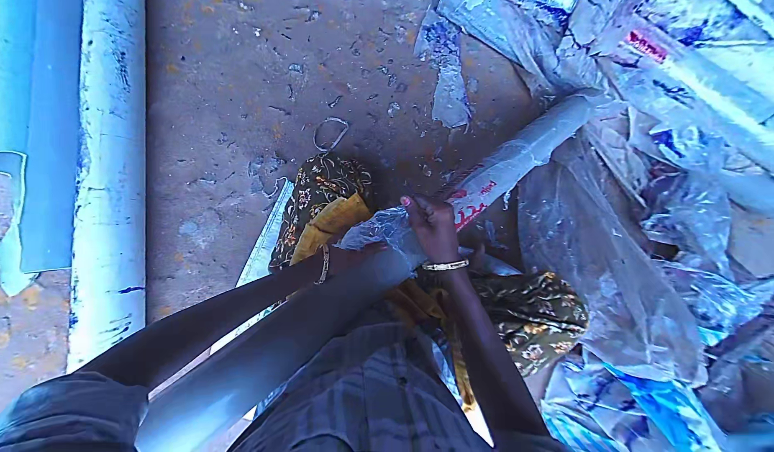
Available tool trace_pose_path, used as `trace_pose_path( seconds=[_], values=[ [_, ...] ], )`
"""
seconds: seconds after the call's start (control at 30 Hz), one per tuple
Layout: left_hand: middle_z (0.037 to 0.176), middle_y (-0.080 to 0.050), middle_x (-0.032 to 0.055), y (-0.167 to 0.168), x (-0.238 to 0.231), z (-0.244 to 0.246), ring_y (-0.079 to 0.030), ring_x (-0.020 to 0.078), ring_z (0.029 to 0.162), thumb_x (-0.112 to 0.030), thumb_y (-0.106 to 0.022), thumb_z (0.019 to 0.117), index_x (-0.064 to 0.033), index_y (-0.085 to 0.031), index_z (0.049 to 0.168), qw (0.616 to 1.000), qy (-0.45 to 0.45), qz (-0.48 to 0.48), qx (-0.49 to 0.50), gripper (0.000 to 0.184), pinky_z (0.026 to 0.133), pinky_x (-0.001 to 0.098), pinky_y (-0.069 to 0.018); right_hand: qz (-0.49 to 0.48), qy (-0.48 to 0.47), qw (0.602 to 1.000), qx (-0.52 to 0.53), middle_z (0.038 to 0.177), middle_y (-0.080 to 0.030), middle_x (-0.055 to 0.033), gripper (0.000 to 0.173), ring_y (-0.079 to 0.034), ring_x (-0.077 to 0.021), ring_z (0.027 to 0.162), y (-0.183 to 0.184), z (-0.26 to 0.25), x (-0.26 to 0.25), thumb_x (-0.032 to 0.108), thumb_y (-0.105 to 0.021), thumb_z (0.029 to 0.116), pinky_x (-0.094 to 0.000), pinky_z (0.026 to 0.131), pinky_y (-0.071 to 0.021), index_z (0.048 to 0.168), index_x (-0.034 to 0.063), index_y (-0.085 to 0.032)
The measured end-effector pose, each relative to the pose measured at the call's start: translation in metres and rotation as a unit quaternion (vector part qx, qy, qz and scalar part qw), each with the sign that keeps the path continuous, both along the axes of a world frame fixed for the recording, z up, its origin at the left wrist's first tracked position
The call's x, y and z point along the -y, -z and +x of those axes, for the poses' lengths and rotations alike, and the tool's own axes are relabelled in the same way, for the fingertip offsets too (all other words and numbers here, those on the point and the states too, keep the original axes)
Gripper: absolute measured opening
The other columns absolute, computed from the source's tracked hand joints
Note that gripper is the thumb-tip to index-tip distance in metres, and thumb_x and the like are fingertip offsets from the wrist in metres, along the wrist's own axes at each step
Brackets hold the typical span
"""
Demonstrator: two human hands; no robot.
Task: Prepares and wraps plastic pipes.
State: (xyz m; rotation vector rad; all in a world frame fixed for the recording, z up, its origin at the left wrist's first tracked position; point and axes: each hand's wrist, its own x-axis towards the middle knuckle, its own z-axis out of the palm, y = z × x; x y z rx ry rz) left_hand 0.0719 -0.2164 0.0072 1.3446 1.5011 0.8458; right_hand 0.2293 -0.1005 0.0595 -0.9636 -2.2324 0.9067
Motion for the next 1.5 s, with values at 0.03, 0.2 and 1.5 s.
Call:
trace_pose_path(
  seconds=[0.03,0.2,1.5],
  values=[
    [0.102,-0.074,0.0169,0.009,-0.007,0.004,-0.071,0.0231,0.098,-0.018,-0.067,0.0987,0.0034,-0.073,0.110,0.999,-0.005,0.032,-0.026,0.025,0.091,0.0422,-0.0550,0.001,0.009,1.000,-0.010,0.055,-0.041,0.0011,0.036,-0.036,-0.0042,0.049,0.000,0.004,0.001,0.014,-0.058,0.1015,-0.0220,0.051,-0.0327,0.069,-0.0002,-0.056],
    [0.088,-0.073,0.0237,0.016,-0.007,0.009,-0.073,0.0365,0.084,-0.009,-0.066,0.0956,0.0078,-0.074,0.097,0.990,-0.057,0.113,-0.062,0.019,0.078,0.0537,-0.0570,0.076,0.136,0.970,-0.185,0.089,-0.070,-0.0043,0.013,-0.066,0.0024,0.085,-0.004,0.032,0.027,0.005,-0.061,0.0965,-0.0163,0.081,-0.0556,0.095,-0.0071,-0.065],
    [0.147,-0.057,0.0167,-0.094,-0.102,-0.026,-0.056,0.0207,0.134,-0.037,-0.064,0.0955,0.0013,-0.050,0.148,0.983,0.168,-0.039,0.055,0.066,0.111,0.0345,-0.0449,-0.038,0.121,0.987,0.103,0.082,-0.071,-0.0163,0.021,-0.069,-0.0257,0.075,-0.013,0.117,0.008,0.013,-0.064,0.0949,-0.0476,0.079,-0.0548,0.093,-0.0067,-0.071]
  ],
)
